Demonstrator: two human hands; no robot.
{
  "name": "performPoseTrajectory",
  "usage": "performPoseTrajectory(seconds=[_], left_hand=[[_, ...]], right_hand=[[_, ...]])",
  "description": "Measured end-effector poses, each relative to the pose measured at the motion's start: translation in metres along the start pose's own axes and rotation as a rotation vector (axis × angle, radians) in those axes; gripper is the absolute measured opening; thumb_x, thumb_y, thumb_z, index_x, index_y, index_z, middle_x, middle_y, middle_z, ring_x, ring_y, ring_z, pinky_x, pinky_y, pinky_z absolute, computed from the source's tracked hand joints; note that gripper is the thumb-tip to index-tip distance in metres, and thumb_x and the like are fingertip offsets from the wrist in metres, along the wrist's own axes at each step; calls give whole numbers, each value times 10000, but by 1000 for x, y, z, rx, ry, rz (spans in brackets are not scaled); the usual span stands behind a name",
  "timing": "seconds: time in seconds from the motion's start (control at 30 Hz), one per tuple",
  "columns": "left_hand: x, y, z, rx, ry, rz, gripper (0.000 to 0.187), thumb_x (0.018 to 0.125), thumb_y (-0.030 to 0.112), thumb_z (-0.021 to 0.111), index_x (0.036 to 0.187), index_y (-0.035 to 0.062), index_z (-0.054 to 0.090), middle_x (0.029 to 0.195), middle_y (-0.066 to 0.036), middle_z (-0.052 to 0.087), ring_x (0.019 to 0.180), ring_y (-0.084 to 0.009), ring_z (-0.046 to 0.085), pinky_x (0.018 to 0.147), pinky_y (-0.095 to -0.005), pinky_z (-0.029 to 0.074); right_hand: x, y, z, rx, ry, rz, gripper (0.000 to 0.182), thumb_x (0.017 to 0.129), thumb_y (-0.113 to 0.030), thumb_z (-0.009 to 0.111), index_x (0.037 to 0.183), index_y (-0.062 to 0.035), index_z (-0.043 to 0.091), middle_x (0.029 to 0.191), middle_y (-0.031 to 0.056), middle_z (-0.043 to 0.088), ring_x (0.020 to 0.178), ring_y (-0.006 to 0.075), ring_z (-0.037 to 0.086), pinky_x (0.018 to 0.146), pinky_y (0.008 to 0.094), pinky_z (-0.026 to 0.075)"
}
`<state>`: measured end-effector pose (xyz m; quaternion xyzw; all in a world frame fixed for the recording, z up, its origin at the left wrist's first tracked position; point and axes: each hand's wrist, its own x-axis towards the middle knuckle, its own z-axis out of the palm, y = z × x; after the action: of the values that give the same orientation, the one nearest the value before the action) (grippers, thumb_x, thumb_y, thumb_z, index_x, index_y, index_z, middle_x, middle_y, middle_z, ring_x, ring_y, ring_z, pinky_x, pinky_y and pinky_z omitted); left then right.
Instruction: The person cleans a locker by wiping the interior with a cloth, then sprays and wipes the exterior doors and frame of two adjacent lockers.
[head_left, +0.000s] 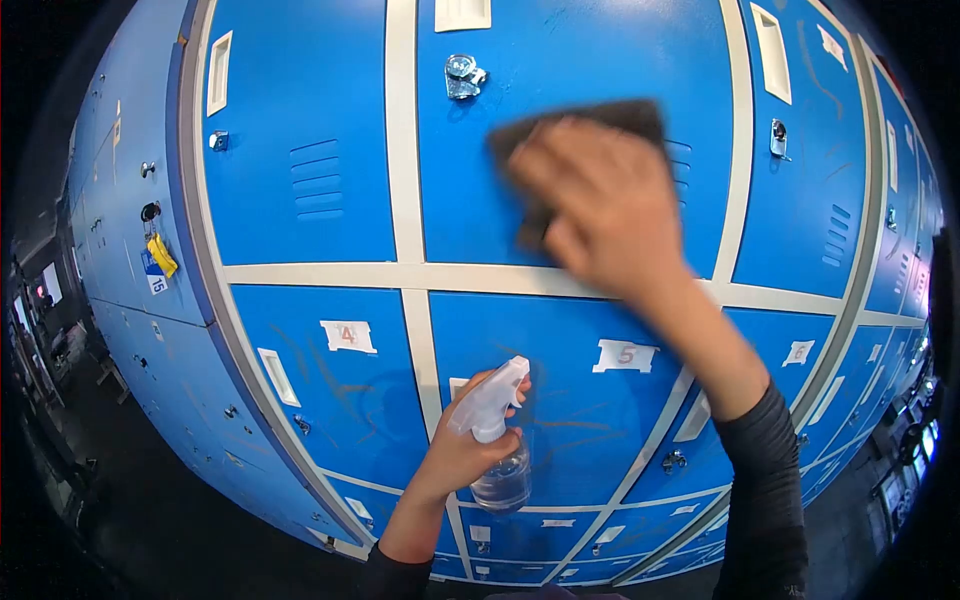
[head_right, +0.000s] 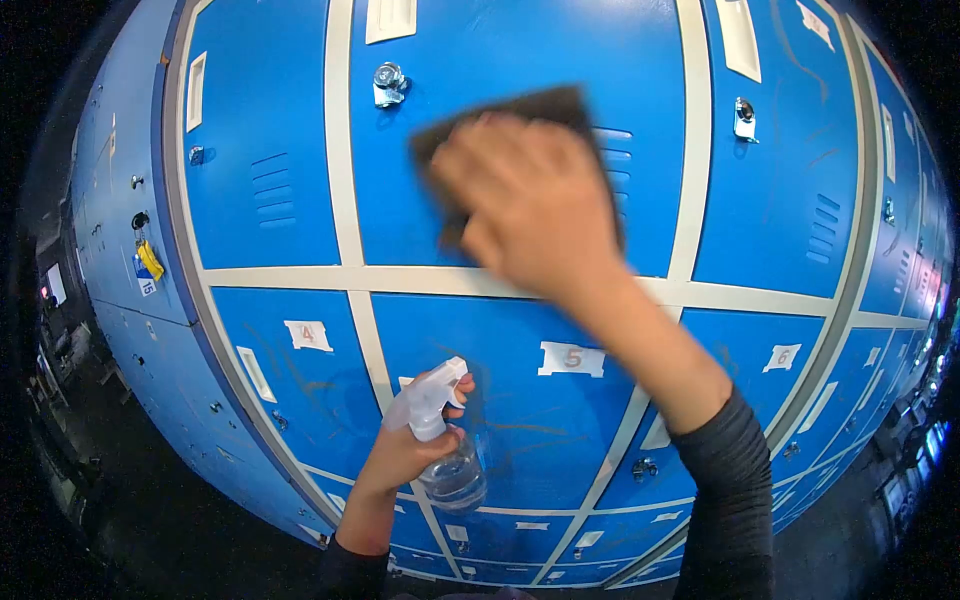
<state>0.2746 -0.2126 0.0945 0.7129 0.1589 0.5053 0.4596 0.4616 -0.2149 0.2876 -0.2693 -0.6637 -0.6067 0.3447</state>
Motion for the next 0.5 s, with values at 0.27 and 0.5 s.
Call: performPoseTrajectory(seconds=[0.27, 0.5], left_hand=[[0, 2, 0, 20, 16, -62, 631, 723, -40, 661, 1322, 80, 506, 1213, -62, 598, 1042, -156, 549, 891, -288, 474], [0, 3, 0, 9, 3, -59, 635, 714, -42, 659, 1319, 68, 501, 1205, -56, 600, 1047, -158, 551, 892, -286, 471]], right_hand=[[17, 41, -12, -150, 132, 137, 335, 751, -184, 636, 1083, -141, 653, 1192, 35, 596, 1135, 249, 525, 923, 438, 369], [-42, -22, -11, -54, 9, 14, 295, 714, -164, 665, 1006, -121, 676, 1115, 7, 613, 1045, 195, 559, 878, 419, 394]])
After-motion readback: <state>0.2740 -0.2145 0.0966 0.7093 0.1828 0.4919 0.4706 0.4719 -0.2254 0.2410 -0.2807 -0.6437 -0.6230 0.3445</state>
